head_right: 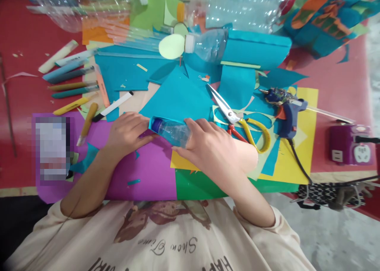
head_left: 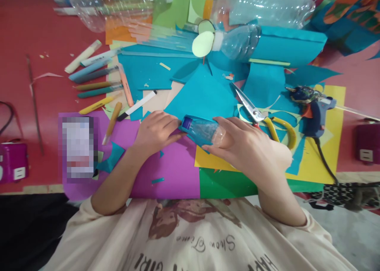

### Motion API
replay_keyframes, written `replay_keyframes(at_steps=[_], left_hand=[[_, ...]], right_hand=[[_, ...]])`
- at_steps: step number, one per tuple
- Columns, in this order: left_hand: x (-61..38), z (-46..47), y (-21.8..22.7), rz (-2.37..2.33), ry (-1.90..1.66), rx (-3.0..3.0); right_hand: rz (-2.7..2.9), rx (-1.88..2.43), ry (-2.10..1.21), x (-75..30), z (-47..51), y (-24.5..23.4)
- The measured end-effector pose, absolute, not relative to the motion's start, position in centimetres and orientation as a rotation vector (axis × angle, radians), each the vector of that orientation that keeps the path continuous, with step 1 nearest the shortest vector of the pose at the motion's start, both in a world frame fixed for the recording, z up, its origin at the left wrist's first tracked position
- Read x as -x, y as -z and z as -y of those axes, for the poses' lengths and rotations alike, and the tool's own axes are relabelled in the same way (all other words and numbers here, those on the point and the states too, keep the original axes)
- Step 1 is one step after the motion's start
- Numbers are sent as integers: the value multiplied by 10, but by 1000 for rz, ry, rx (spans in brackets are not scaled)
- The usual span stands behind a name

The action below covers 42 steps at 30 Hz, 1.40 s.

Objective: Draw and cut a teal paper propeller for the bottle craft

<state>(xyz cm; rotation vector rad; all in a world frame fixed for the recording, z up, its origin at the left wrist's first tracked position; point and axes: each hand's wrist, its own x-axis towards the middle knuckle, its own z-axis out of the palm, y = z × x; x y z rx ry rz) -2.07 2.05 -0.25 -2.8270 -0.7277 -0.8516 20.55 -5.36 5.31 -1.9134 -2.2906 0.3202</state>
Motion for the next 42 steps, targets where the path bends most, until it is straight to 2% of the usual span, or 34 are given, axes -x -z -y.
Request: replay_keyframes(at_steps=[6,15,23,27,33,37,42], left_hand=[[22,-21,3,656,927,2870],[21,-17,8,837,950,2974],[22,-19,9,829,863,3018],[28,-19,0,1045,765,3177],[28,-16,-2,1848,1304,3372],[23,-15,4,1923,1511,3466],[22,-14,4,1893,1452,3528]], right_hand=[[2277,1943,-349,-205,54,-53],[2288,1918,-368,-203,54,-56],[2302,1871,-310,-204,57,-52],[2323,1865,-338,-205,57,-54],[2360,1776,-330,-206,63,-55],[2368,1761,-341,-206,66,-54],[2364,1720,-299,-205,66,-53]])
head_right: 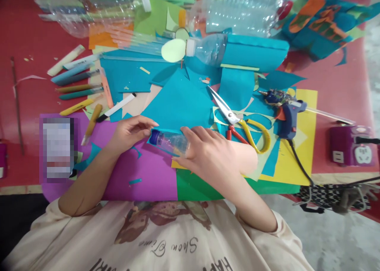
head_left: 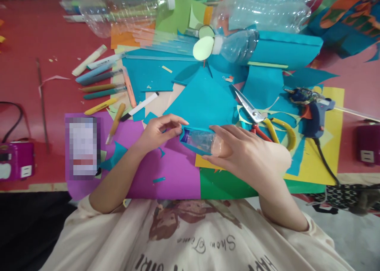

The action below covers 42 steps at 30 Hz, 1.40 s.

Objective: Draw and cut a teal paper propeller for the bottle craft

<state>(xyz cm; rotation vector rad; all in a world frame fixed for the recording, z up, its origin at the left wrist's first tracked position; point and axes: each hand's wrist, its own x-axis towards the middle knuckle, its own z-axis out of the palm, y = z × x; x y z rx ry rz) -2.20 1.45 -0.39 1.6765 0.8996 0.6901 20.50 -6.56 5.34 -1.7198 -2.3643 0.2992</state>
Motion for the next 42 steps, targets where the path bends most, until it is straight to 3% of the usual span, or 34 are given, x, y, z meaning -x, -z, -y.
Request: replay_keyframes(at_steps=[34,42], left_hand=[[20,-14,10,-781,-883,-1807],[21,-13,5,-890,-776,-1742]], right_hand=[[2386,1635,-277,-205,69,-49],[2374,1614,-214,-206,68,-50]])
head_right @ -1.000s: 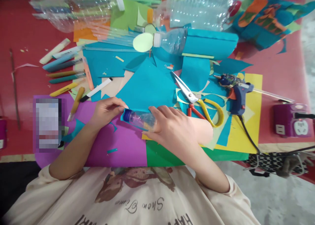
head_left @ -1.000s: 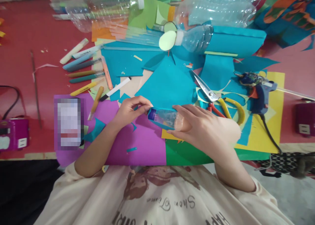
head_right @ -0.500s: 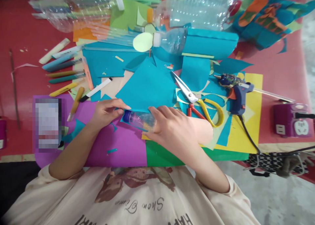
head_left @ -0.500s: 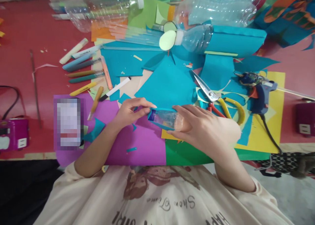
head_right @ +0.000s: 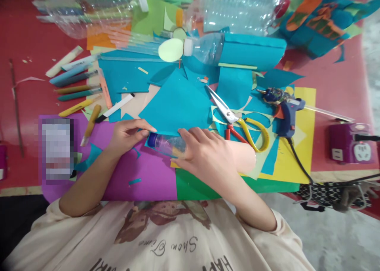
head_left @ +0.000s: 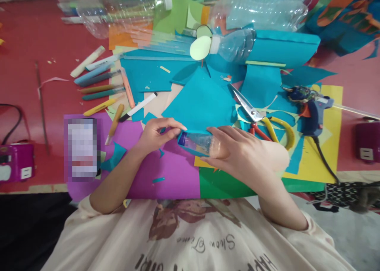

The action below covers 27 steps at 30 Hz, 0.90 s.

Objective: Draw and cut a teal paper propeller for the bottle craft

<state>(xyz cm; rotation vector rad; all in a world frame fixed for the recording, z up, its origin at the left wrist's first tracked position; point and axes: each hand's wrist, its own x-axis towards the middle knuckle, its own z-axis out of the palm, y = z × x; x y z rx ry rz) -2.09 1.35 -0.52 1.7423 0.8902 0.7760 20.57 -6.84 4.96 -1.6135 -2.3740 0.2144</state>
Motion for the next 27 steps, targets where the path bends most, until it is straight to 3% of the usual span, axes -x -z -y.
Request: replay_keyframes(at_steps=[27], left_hand=[[16,-17,1,-999,-607,-1285]], right_hand=[[2284,1605,-255,-214,70,-53]])
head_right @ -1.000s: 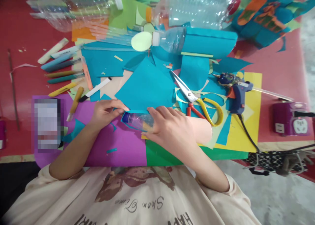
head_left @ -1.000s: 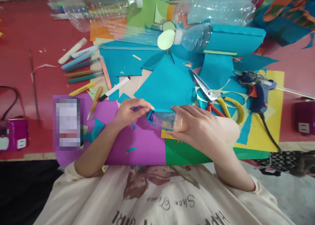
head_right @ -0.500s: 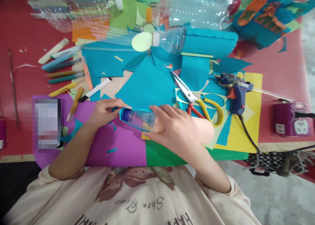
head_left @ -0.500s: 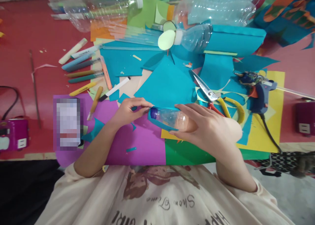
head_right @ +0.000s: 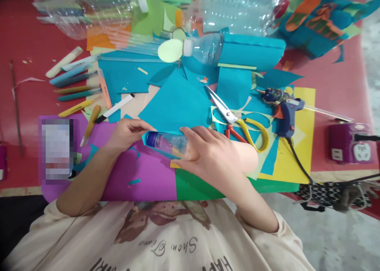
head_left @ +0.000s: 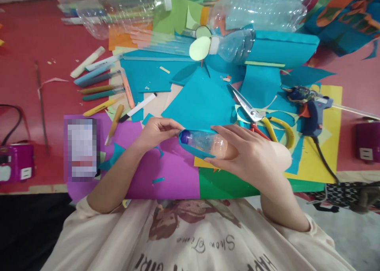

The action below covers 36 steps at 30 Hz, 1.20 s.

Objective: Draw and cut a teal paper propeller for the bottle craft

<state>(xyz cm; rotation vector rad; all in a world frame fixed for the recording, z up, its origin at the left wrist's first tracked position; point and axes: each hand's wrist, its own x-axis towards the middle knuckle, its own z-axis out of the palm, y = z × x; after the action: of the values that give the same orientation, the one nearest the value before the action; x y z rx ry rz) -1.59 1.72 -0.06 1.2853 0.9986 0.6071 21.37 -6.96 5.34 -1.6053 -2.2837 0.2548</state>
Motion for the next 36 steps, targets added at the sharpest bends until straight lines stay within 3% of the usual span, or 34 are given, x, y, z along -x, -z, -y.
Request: replay_keyframes(at_steps=[13,22,36], left_hand=[[20,-13,6,-1031,-621,-1471],[18,-6,5,-1011,-907,-1518],[8,-8,11,-1064,-822,-1423]], right_hand=[[2307,1651,-255,-211,68,-56],[2457,1705,-32,-211,52,-59],[2403,1740,25,-207,56,-47]])
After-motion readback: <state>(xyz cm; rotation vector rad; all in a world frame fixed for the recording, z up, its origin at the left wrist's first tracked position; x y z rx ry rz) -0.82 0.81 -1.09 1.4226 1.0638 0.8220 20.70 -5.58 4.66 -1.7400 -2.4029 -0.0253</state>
